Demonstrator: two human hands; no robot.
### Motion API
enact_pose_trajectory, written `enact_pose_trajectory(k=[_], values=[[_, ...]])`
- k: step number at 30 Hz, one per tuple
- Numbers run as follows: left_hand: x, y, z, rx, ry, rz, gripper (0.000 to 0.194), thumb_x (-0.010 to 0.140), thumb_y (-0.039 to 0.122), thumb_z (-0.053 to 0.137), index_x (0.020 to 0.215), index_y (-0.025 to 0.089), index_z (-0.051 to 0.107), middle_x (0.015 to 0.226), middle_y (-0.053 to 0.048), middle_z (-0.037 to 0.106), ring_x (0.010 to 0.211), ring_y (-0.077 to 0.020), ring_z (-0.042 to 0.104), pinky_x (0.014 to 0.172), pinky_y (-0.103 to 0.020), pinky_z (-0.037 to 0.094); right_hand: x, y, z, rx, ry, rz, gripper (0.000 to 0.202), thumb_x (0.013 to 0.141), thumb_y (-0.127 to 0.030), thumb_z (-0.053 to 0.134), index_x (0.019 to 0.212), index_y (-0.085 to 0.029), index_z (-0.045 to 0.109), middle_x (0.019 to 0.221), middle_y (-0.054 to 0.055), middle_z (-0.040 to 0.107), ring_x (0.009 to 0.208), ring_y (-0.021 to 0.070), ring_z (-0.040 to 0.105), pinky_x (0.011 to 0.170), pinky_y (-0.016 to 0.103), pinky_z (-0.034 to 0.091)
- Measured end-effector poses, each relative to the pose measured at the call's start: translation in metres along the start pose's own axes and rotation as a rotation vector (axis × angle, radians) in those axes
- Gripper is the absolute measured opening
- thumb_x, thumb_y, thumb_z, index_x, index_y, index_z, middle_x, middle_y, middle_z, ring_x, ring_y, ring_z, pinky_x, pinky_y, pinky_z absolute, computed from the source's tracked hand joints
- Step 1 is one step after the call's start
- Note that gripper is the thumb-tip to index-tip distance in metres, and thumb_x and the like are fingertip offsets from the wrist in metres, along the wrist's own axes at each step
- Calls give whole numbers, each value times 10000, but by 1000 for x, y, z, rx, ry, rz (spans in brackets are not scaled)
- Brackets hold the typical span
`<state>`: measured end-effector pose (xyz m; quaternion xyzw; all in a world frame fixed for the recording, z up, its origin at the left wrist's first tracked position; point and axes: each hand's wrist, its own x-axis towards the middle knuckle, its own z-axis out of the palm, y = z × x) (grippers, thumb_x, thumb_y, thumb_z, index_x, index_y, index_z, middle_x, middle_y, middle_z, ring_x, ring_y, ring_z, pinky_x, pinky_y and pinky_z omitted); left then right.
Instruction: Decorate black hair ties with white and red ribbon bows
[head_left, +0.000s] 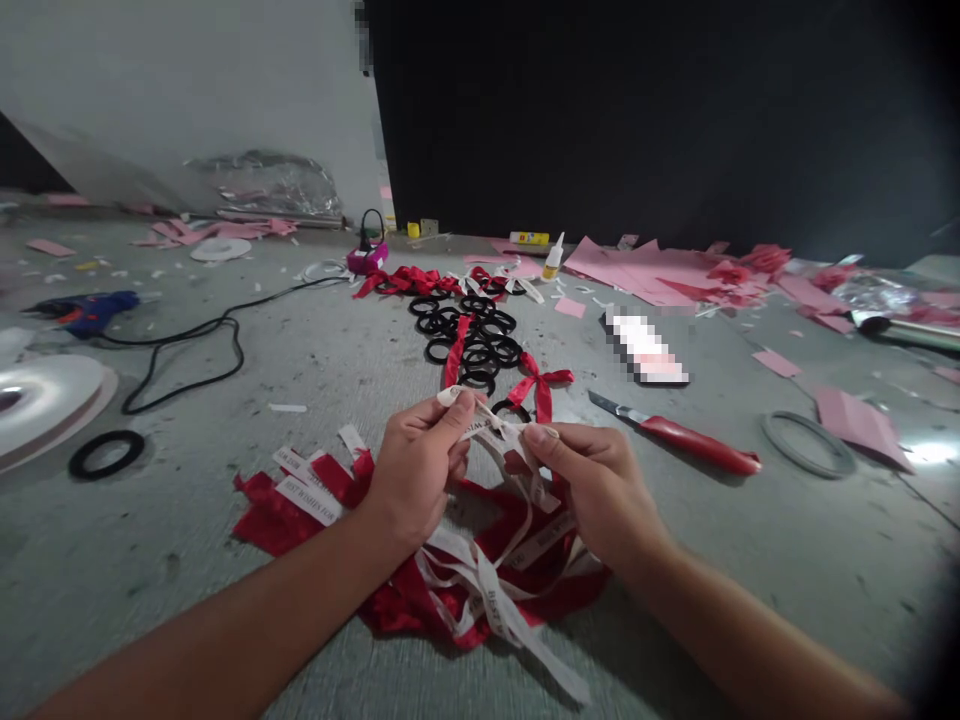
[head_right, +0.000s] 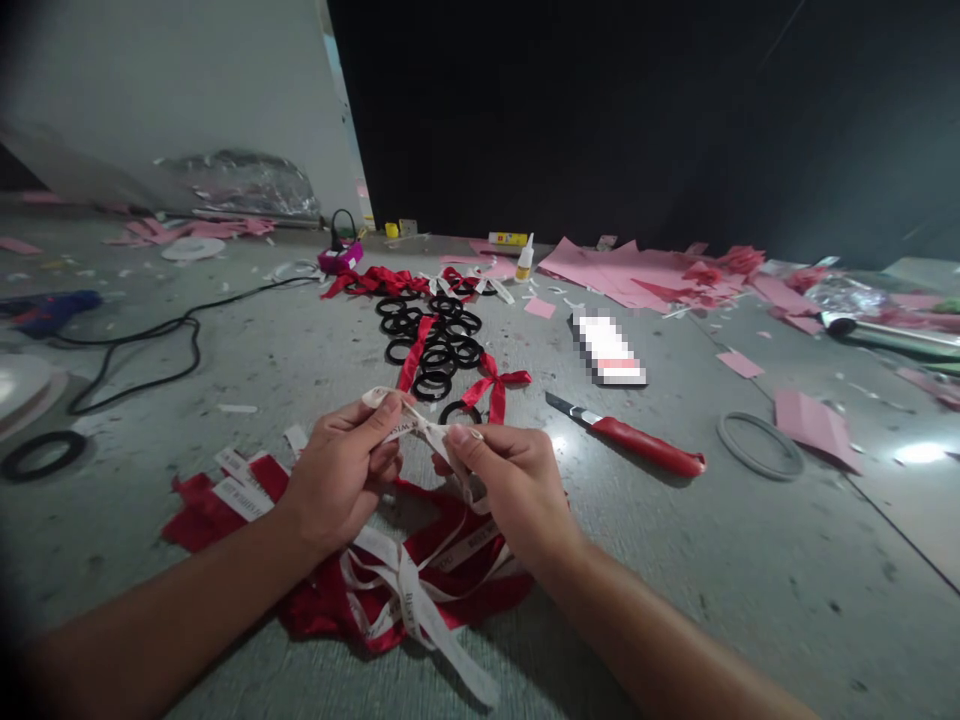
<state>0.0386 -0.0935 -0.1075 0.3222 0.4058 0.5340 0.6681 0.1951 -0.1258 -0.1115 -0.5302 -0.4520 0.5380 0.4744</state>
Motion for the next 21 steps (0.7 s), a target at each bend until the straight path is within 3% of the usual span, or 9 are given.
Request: enact_pose_trajectory(k=[3,7,10,13,17,21], values=[[0,3,-5,18,-66,-33,229,781,378,713,813,161,651,433,95,343,370,-28,271,372,-138,245,-1,-4,0,-96,23,-40,336,834,-493,651,726,-186,733,624,15,608,525,114,504,473,250,384],[-2,7,-13,176,-253,-53,302,812,433,676,978,181,664,599,29,577,452,-59,464,415,-157,350,0,-12,-2,-209,44,-185,230,849,-422,653,784,-234,768,753,20,641,686,143,552,628,284,446],[-6,9,-10,290,-347,-12,365,787,369,722,1094,182,664,828,-30,688,720,-119,634,658,-208,502,1,-12,0,-263,29,-285,162,842,-368,660,874,-281,794,803,27,590,750,160,532,700,315,454],[-9,8,-3,322,-389,0,360,766,306,747,1088,166,669,979,-71,714,934,-176,661,830,-257,507,1,-9,3,-296,18,-350,180,836,-338,665,976,-333,778,841,29,554,816,176,523,762,341,462],[-8,4,-3,294,-424,-26,315,763,283,748,1046,162,678,897,-53,720,804,-159,677,764,-255,522,1,-10,2,-229,-73,-293,168,860,-335,644,952,-317,783,908,41,617,884,190,548,834,364,458],[-6,2,-7,210,-438,-45,319,819,296,700,1104,175,624,584,49,584,527,-89,568,645,-246,516,3,-12,-4,-68,-51,-174,210,862,-392,644,798,-230,760,837,35,657,764,169,577,716,324,467]])
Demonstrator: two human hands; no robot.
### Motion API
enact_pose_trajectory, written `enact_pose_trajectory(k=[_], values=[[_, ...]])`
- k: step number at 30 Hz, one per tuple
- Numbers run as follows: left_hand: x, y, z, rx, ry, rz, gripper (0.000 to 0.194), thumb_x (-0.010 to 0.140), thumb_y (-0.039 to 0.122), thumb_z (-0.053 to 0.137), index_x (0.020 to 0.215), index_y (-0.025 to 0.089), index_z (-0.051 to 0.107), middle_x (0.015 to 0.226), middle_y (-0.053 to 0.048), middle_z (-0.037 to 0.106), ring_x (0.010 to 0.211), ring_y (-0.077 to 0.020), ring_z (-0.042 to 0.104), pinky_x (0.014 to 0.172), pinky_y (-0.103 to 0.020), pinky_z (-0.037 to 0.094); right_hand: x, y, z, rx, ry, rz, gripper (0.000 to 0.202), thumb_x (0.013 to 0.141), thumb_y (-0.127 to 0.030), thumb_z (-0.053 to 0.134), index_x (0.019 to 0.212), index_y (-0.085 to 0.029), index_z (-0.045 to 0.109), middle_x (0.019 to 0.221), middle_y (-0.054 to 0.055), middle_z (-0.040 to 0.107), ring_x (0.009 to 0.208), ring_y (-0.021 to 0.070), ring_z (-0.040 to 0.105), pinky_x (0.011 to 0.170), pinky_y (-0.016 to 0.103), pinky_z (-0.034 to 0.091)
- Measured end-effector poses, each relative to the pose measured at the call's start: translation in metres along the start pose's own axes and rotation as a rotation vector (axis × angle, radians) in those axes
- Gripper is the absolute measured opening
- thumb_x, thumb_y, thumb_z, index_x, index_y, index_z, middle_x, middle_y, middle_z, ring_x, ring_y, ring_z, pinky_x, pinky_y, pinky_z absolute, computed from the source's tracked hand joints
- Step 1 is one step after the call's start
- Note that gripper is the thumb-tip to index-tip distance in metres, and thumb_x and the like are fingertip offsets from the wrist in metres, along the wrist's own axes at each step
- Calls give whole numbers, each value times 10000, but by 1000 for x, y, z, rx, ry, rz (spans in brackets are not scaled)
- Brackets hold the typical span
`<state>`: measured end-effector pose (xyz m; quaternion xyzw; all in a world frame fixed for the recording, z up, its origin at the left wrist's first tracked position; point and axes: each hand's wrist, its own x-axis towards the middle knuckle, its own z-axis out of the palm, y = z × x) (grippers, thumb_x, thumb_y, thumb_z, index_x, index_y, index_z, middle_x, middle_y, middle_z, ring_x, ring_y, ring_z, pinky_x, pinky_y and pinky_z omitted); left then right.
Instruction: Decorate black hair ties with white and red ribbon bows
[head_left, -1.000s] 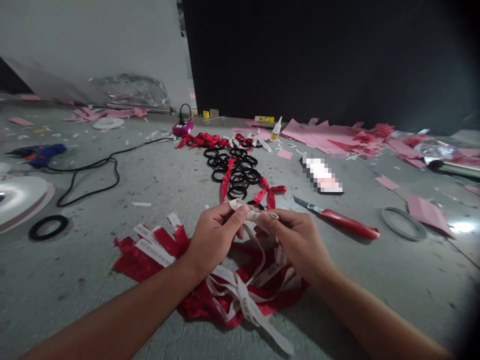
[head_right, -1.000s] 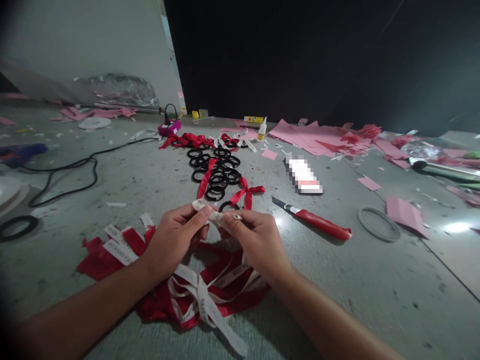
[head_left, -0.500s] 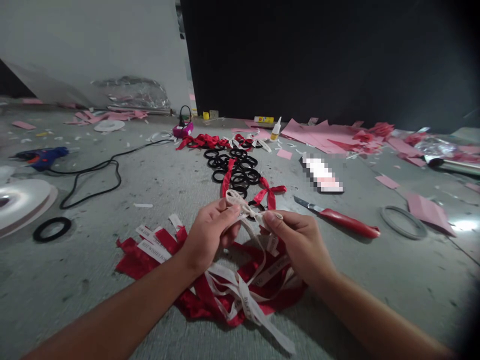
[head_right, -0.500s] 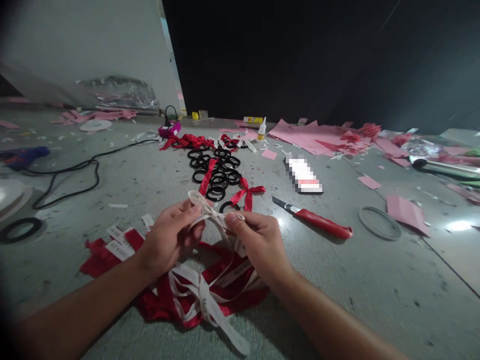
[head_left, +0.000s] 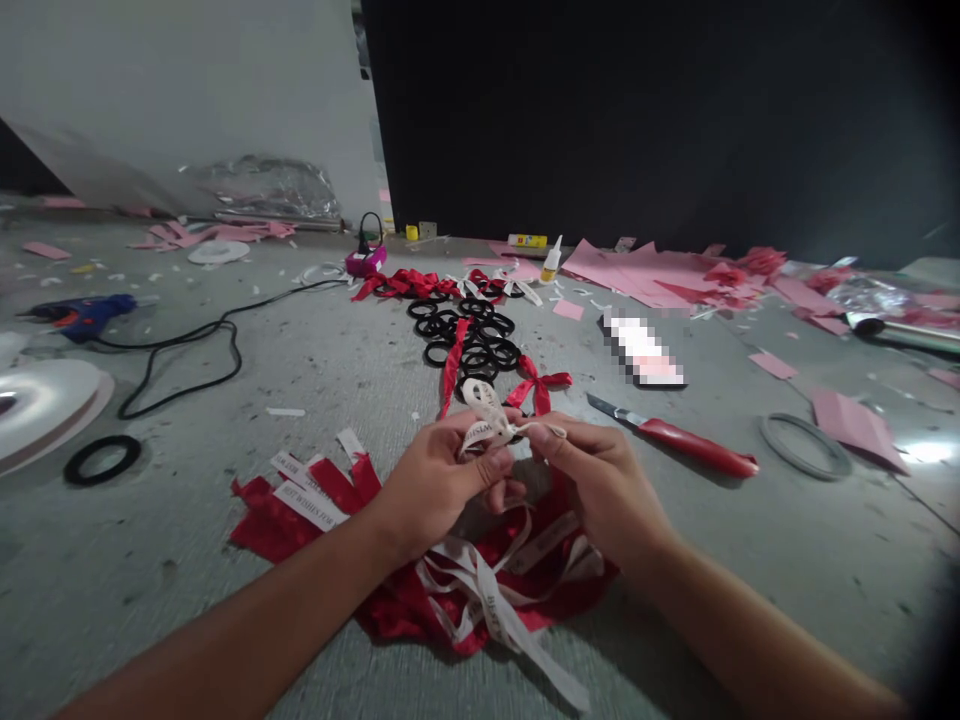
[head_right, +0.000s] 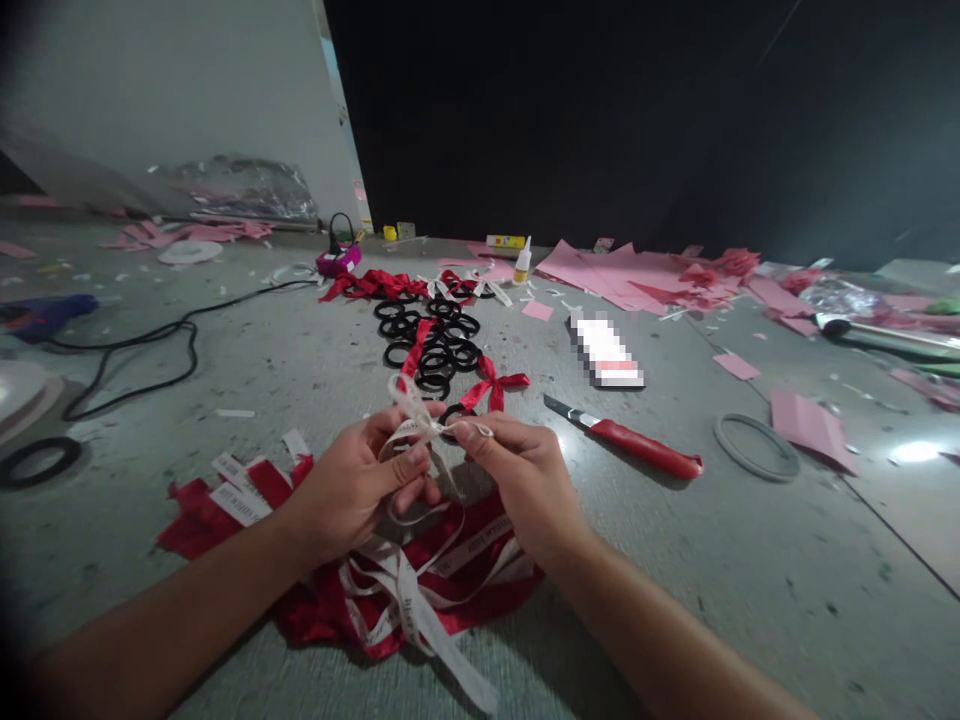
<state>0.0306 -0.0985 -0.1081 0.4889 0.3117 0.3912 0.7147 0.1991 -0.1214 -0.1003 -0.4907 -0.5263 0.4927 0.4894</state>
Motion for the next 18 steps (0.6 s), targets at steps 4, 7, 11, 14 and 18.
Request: enact_pose_trajectory(k=[4,7,11,14,18], values=[[0,1,2,-143,60,-14,397,781,294,743,1118,183,567,678,69,530,416,-17,396,521,-218,480,2,3,-3,38,84,44,234,837,-412,674,763,-192,706,753,20,638,668,138,560,610,275,445],[0,3,5,-135,56,-62,406,782,317,739,1121,186,557,703,60,530,410,-12,363,471,-200,446,3,3,-2,110,41,53,224,852,-417,650,839,-199,698,737,15,645,688,138,597,644,272,474],[-2,4,4,-3,-12,-65,430,819,360,685,1197,222,530,744,20,592,446,-61,450,442,-201,411,3,0,0,52,-151,121,353,836,-466,653,1085,-217,678,738,14,666,572,125,592,559,264,477],[-5,5,3,222,-21,-18,454,818,342,680,1235,225,546,772,-10,619,502,-102,493,465,-215,398,2,-2,0,-149,-161,50,311,850,-464,636,988,-195,707,664,-5,621,514,96,518,486,225,402],[-10,4,5,478,26,70,442,888,340,580,1308,208,539,781,-47,641,674,-180,568,624,-266,439,2,-3,-1,-206,-111,8,300,867,-451,614,749,-181,675,562,-47,461,479,68,351,421,212,264]])
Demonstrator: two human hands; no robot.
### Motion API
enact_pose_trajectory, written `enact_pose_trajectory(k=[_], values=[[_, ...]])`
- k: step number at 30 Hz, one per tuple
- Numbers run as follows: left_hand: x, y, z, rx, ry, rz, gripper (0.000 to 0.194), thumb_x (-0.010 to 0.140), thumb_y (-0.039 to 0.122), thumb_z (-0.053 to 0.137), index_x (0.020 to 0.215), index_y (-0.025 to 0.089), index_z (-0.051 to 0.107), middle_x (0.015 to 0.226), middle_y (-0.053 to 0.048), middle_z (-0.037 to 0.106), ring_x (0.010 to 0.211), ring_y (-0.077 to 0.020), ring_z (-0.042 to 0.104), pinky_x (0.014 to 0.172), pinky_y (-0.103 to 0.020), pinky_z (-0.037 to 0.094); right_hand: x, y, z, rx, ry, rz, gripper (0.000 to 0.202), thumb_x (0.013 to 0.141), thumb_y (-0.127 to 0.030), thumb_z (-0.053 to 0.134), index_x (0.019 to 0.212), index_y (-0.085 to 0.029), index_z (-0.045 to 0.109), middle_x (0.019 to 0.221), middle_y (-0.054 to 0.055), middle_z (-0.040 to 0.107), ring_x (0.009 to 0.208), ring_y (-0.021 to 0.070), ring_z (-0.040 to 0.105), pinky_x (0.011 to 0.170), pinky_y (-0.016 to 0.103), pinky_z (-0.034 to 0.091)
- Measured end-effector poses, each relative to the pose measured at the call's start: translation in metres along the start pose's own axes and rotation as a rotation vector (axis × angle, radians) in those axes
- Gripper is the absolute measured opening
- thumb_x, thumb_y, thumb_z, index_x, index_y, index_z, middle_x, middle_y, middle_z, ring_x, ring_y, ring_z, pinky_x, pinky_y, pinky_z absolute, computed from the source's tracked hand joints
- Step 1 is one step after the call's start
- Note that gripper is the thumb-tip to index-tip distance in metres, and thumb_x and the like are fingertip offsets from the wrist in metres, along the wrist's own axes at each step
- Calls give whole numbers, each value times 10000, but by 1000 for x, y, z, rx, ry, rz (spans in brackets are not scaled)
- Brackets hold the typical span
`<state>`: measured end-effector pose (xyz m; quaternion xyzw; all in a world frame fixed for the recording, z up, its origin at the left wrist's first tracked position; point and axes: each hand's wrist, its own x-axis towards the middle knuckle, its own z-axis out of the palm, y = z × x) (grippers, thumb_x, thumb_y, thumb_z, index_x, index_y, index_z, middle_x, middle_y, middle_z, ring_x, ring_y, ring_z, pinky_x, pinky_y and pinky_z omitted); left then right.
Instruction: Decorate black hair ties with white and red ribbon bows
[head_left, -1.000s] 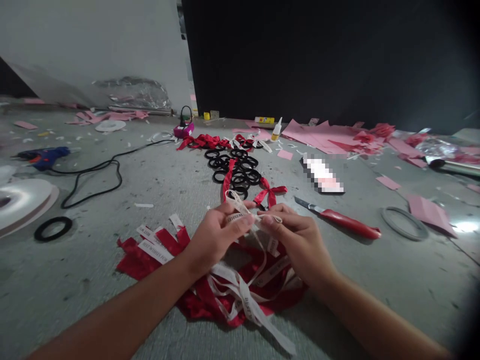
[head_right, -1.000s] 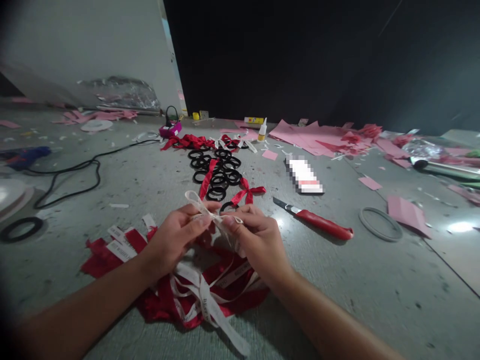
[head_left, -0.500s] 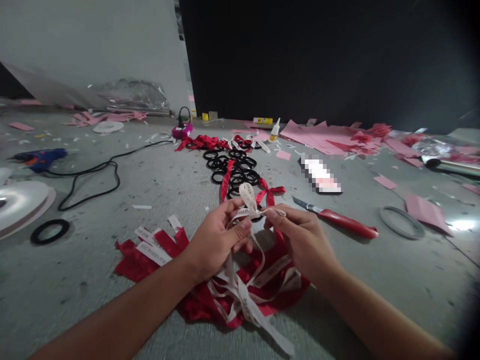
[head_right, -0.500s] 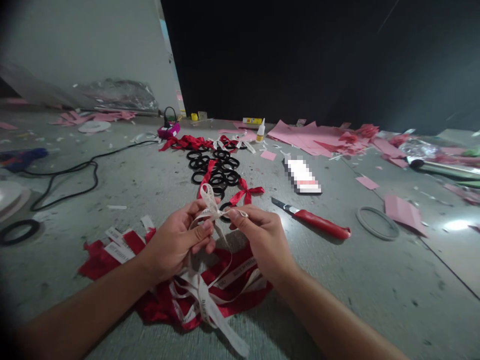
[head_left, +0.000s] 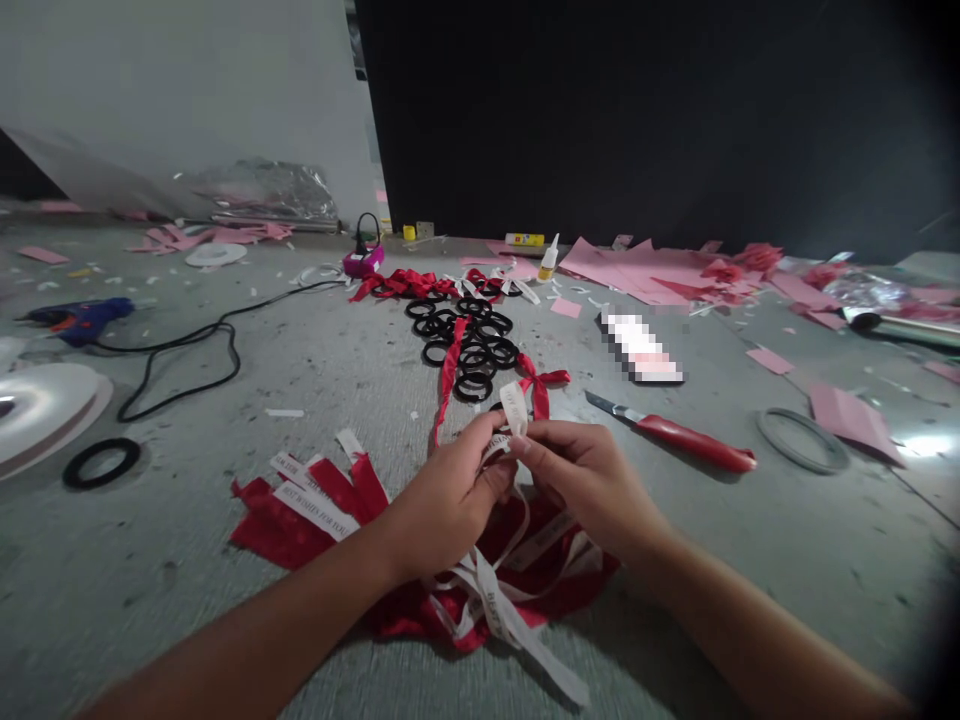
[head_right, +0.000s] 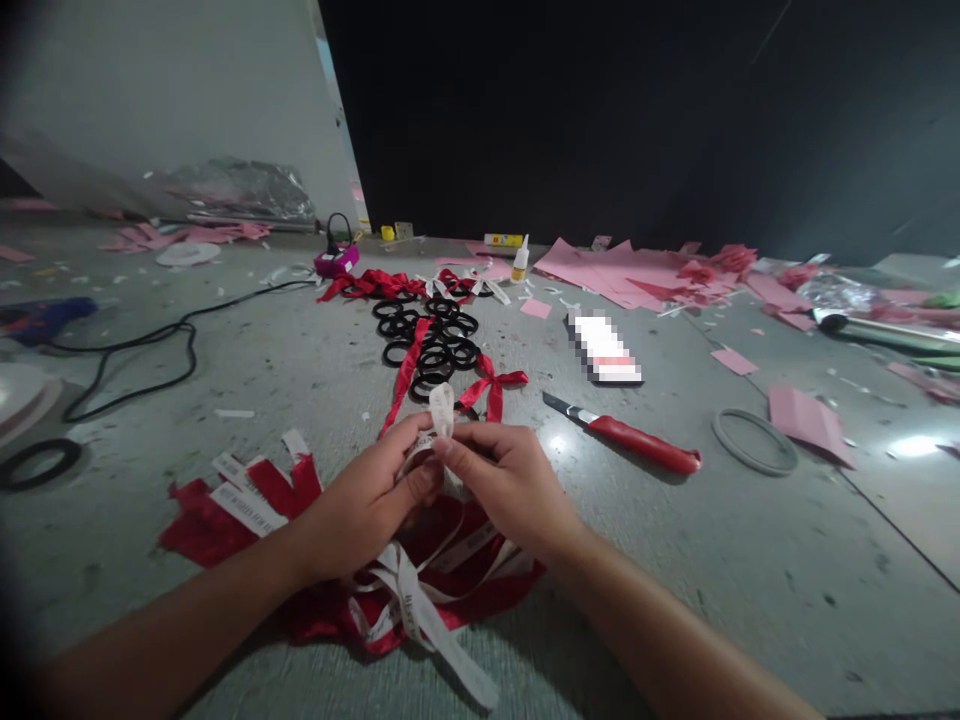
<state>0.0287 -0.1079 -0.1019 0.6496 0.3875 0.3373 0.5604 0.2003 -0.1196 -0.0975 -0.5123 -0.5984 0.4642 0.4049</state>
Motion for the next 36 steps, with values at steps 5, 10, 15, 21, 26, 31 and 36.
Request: enact_pose_trajectory(k=[5,10,15,21,26,31,36], values=[[-3,6,-2,78,-41,-37,490,912,380,527,1377,227,498,933,-90,665,760,-209,591,680,-287,441,0,2,-8,180,-69,127,292,837,-445,659,724,-175,667,500,-77,339,448,62,242,405,226,154],[-4,14,-11,-3,-118,-102,468,841,355,627,1279,193,588,721,-41,624,649,-187,562,590,-247,408,1,3,-16,301,-154,194,316,804,-396,708,615,-161,612,453,-83,328,426,59,227,411,239,127],[-6,12,-16,23,-209,-62,537,880,390,580,1364,175,487,671,-4,580,627,-166,543,592,-251,426,5,3,-22,225,-179,160,303,790,-402,725,662,-138,647,491,-72,360,450,55,255,419,229,159],[-1,9,-19,10,-327,8,398,935,412,500,1245,190,613,738,-7,598,670,-131,545,663,-260,463,7,-4,-23,82,-353,51,269,794,-380,722,703,-128,711,586,-27,505,544,71,388,490,218,306],[5,6,-8,-4,3,92,197,841,346,656,873,174,746,966,-47,622,852,-160,598,750,-263,496,1,-5,-22,112,-357,55,299,831,-390,692,1050,-187,713,623,-38,566,514,72,474,473,204,366],[7,-1,0,-197,119,95,209,872,356,610,860,155,664,880,-33,588,786,-135,572,670,-228,499,-2,-2,-23,87,-240,83,337,860,-400,660,1122,-189,648,746,25,700,654,143,651,601,262,511],[5,-2,2,-256,108,25,241,904,396,569,888,162,626,784,-9,611,725,-112,558,674,-213,485,-2,-3,-16,-85,-152,-6,215,869,-375,644,839,-168,694,777,43,716,683,135,630,621,249,487]])
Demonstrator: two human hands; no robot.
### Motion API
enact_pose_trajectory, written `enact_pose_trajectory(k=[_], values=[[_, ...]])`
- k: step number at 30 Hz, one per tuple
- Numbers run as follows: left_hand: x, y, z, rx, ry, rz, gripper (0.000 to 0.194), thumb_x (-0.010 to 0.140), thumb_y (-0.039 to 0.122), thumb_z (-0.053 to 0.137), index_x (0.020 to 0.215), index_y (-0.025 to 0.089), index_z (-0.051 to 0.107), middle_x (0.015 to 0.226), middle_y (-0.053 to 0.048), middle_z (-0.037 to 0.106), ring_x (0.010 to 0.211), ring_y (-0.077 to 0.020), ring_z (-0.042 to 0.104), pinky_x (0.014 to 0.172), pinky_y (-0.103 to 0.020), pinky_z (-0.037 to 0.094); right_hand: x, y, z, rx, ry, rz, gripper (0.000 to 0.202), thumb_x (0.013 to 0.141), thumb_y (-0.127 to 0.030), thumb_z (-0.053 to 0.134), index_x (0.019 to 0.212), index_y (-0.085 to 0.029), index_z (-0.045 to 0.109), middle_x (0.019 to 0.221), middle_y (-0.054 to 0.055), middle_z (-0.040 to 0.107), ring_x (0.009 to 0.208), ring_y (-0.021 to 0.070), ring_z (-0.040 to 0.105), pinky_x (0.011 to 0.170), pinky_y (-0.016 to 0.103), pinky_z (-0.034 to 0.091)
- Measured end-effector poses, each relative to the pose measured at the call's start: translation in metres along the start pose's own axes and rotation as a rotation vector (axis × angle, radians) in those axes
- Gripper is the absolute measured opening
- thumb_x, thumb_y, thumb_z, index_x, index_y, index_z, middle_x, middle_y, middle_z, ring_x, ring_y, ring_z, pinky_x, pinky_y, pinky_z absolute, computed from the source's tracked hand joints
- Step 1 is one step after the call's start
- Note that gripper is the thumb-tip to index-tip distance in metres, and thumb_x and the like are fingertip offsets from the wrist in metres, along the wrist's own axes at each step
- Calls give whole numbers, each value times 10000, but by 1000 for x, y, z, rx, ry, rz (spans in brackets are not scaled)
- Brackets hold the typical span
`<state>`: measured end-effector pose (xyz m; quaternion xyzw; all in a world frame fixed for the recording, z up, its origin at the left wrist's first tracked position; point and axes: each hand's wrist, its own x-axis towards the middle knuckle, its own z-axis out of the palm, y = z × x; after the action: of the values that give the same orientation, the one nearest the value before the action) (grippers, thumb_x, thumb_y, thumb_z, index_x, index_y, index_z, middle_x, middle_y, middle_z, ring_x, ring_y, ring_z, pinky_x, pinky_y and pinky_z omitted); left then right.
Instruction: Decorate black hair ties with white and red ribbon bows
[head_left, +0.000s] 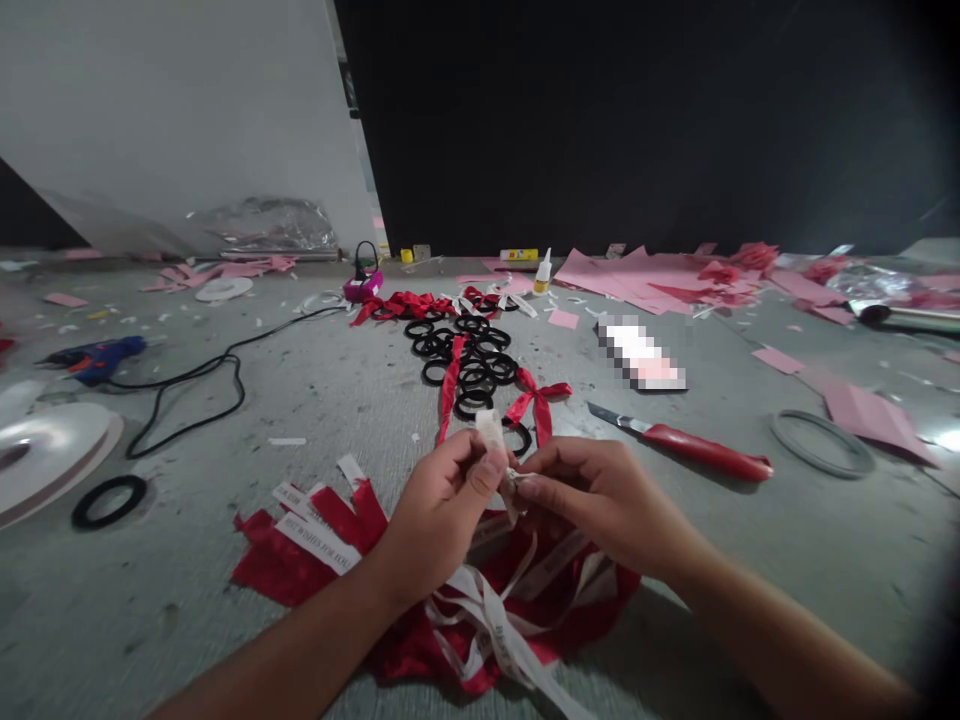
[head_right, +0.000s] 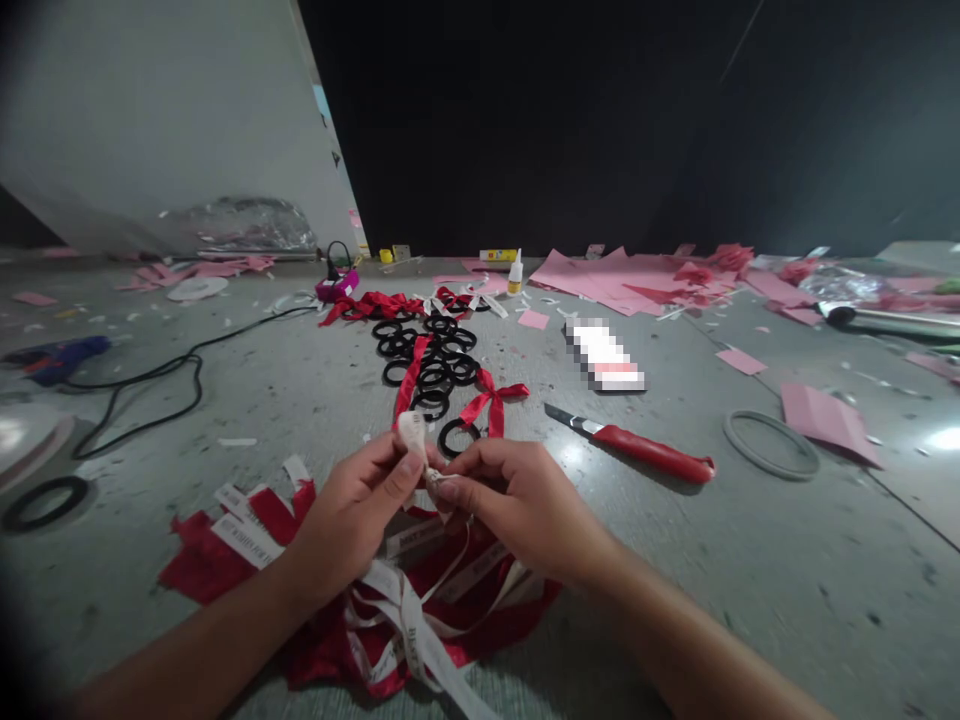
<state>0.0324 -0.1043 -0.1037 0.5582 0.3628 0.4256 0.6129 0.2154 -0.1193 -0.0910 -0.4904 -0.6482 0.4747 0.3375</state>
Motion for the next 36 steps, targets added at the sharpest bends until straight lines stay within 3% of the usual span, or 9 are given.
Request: enact_pose_trajectory(k=[6,10,13,19,23,27,31,33,36], values=[[0,-5,-2,-132,75,-83,221,838,375,663,827,156,684,731,-12,630,675,-122,576,641,-237,491,-2,-3,9,-61,78,-1,237,880,-362,617,757,-162,648,641,10,643,550,97,545,497,214,416],[5,-8,-4,-221,203,3,156,813,280,695,765,134,719,714,-27,660,720,-119,592,731,-232,478,-4,-6,11,57,49,26,271,886,-383,608,729,-162,602,572,-10,588,479,84,513,448,204,399],[9,-6,-5,-271,259,19,130,782,225,714,694,128,714,641,-12,640,635,-91,562,666,-200,454,-5,-6,11,120,31,26,294,873,-399,625,706,-162,582,542,-22,554,451,78,495,424,198,381],[8,-5,-7,-63,104,37,223,861,352,639,838,146,722,663,-15,653,658,-118,600,681,-228,478,-7,-1,10,174,64,17,287,871,-428,628,762,-168,573,592,-20,573,491,87,522,459,212,408],[5,-7,-7,184,29,19,345,886,423,583,1021,143,730,715,-37,686,675,-147,612,657,-246,481,-3,2,10,42,158,-89,265,883,-400,614,757,-170,581,642,-21,554,568,84,489,508,216,376],[3,-3,-6,330,-80,74,346,929,395,513,1088,167,718,787,-44,697,741,-175,623,722,-282,489,1,4,11,12,33,-115,307,915,-418,555,737,-169,581,662,-13,544,599,95,473,533,232,368],[-1,-1,-3,432,-231,109,457,966,297,439,1417,222,448,1052,-82,694,928,-206,639,851,-325,477,3,7,16,48,25,-111,244,931,-409,531,908,-175,598,762,15,609,666,124,537,596,254,420],[-4,-2,-2,505,-247,85,524,977,288,401,1487,217,306,1043,-102,696,920,-224,648,816,-340,478,3,8,18,10,60,-129,256,935,-401,525,844,-174,600,735,10,596,663,125,531,605,255,420],[-6,-4,-2,649,-220,91,500,986,293,356,1473,186,313,908,-98,703,831,-237,655,739,-346,467,5,10,19,45,180,-76,291,923,-418,542,767,-175,580,609,-30,510,545,97,454,516,236,370]])
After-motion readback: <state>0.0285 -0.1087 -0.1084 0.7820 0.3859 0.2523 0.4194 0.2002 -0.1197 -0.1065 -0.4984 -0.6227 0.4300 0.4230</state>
